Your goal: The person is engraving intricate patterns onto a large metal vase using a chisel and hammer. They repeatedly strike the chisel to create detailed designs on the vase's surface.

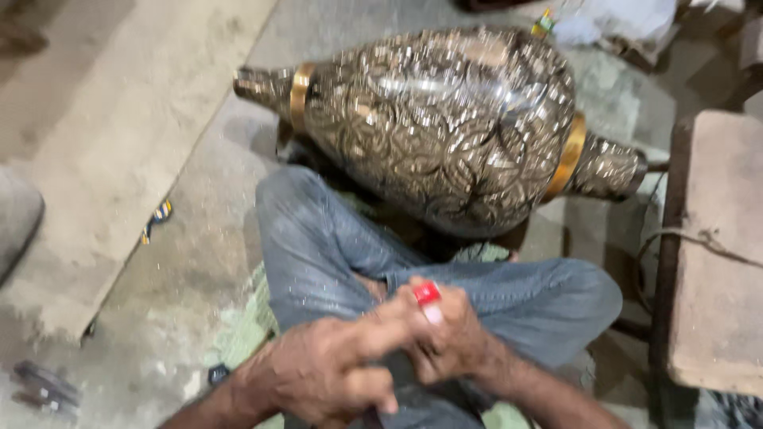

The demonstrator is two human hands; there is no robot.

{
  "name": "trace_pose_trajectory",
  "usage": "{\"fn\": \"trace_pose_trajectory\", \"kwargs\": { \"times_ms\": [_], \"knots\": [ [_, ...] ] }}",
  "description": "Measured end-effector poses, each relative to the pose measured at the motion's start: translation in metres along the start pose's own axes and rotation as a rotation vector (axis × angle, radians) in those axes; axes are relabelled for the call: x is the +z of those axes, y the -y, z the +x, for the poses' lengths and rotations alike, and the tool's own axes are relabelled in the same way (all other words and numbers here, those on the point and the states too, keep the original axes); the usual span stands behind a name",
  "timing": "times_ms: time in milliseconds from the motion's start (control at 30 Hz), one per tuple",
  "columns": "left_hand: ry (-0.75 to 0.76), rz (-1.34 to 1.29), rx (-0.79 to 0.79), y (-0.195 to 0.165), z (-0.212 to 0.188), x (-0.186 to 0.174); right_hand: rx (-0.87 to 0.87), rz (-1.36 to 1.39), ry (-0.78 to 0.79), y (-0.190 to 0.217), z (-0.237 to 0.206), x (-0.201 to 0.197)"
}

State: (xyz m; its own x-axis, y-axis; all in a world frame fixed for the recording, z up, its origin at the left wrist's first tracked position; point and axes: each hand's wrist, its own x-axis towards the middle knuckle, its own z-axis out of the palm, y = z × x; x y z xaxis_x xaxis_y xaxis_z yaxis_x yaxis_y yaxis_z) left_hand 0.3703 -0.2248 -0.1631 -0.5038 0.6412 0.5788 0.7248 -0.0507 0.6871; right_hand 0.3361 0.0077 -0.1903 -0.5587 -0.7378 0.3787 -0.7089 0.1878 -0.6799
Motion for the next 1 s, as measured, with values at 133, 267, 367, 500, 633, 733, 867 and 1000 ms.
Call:
{"fn": "trace_pose_trajectory", "kwargs": {
  "times_ms": [133, 267, 367, 500, 633, 733, 867, 1000],
  "knots": [
    [0.154, 0.167, -0.018, 0.002, 0.004, -0.016, 0.142, 0.136, -0.061, -0.006, -0.004, 0.010],
    [0.284, 0.277, 0.022, 0.009, 0.020, -0.022, 0.142, 0.175, -0.125, -0.016, 0.005, 0.017],
    [0.333, 0.473, 0.139, 0.017, 0.033, -0.017, 0.128, 0.182, -0.120, -0.022, 0.013, 0.023],
    [0.316, 0.436, 0.113, 0.020, 0.037, -0.021, 0.238, 0.181, -0.165, -0.036, 0.007, 0.028],
    [0.394, 0.437, 0.087, 0.018, 0.037, -0.024, 0.346, 0.123, -0.109, -0.051, -0.009, 0.040],
    [0.417, 0.393, 0.106, 0.019, 0.034, -0.020, 0.647, 0.827, -0.073, -0.053, -0.019, 0.050],
    [0.372, 0.290, 0.003, 0.033, 0.024, -0.005, 0.708, 1.025, -0.068, -0.049, -0.029, 0.047],
    [-0.051, 0.409, -0.177, 0.056, 0.001, 0.008, 0.857, 0.614, -0.082, -0.046, -0.040, 0.027]
  ]
}}
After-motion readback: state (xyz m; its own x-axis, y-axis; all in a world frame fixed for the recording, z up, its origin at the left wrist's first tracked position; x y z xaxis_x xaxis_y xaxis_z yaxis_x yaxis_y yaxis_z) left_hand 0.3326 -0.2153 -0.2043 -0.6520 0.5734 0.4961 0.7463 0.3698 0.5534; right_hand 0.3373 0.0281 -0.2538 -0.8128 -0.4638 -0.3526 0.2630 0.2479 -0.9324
